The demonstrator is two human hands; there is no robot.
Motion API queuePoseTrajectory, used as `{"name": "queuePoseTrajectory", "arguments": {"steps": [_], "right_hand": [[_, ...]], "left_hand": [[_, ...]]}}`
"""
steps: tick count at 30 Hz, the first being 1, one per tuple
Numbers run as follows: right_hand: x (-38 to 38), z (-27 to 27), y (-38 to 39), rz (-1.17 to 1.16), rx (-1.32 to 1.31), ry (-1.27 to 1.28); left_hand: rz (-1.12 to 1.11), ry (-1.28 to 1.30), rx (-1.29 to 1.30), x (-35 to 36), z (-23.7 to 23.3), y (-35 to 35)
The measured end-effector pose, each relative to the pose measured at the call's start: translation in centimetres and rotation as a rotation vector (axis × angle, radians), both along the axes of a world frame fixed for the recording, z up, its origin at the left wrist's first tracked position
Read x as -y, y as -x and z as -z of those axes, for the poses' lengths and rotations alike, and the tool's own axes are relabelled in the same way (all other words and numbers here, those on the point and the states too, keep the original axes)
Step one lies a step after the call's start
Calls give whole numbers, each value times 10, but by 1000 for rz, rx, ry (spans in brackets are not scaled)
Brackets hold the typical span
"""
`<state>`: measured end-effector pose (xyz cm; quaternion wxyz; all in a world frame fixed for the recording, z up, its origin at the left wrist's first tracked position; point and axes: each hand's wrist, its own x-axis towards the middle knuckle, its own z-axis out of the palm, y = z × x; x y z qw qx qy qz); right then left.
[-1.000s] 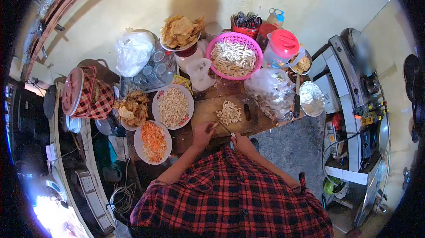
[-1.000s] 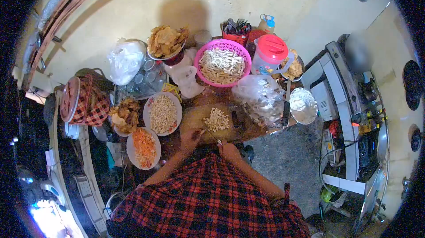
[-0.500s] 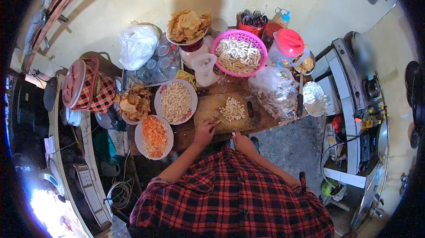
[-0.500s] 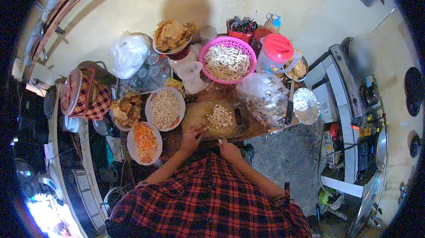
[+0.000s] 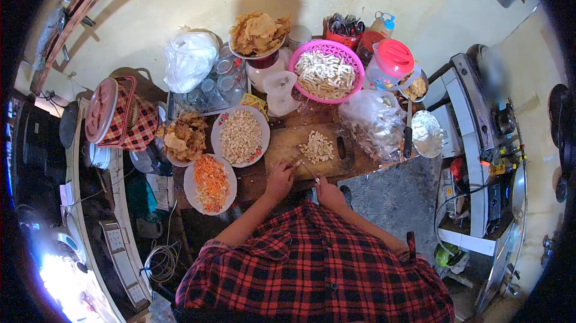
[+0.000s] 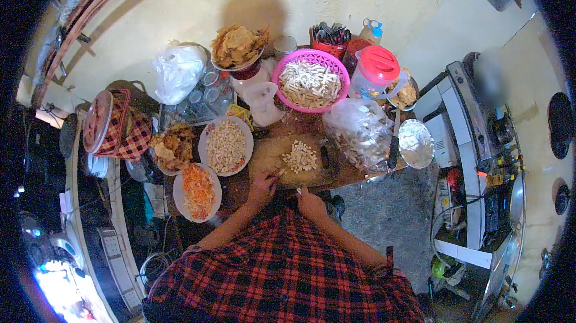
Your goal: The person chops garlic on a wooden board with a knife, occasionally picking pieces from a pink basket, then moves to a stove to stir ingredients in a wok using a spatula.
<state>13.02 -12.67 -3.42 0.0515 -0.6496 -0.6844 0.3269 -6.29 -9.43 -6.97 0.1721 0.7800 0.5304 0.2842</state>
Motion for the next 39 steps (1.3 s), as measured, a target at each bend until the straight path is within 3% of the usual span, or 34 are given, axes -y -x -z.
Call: {"name": "queuePoseTrajectory", "arguments": {"steps": [3, 5, 11, 14, 20, 39], "right_hand": [[2, 3, 2, -41, 9, -27], [2, 6, 3, -53, 19, -22], [-5, 17, 11, -91, 19, -142], [-1, 16, 9, 24, -51, -118], [2, 7, 9, -1, 47, -55], [-2, 24, 13, -55, -9, -80]], "left_hand": [[-8, 107, 53, 0, -4, 0], [10, -55, 19, -1, -4, 0], [38, -15, 67, -1, -2, 2], [19, 16, -1, 0, -5, 2], [69, -75, 49, -6, -7, -2], [108, -99, 101, -8, -3, 3]]}}
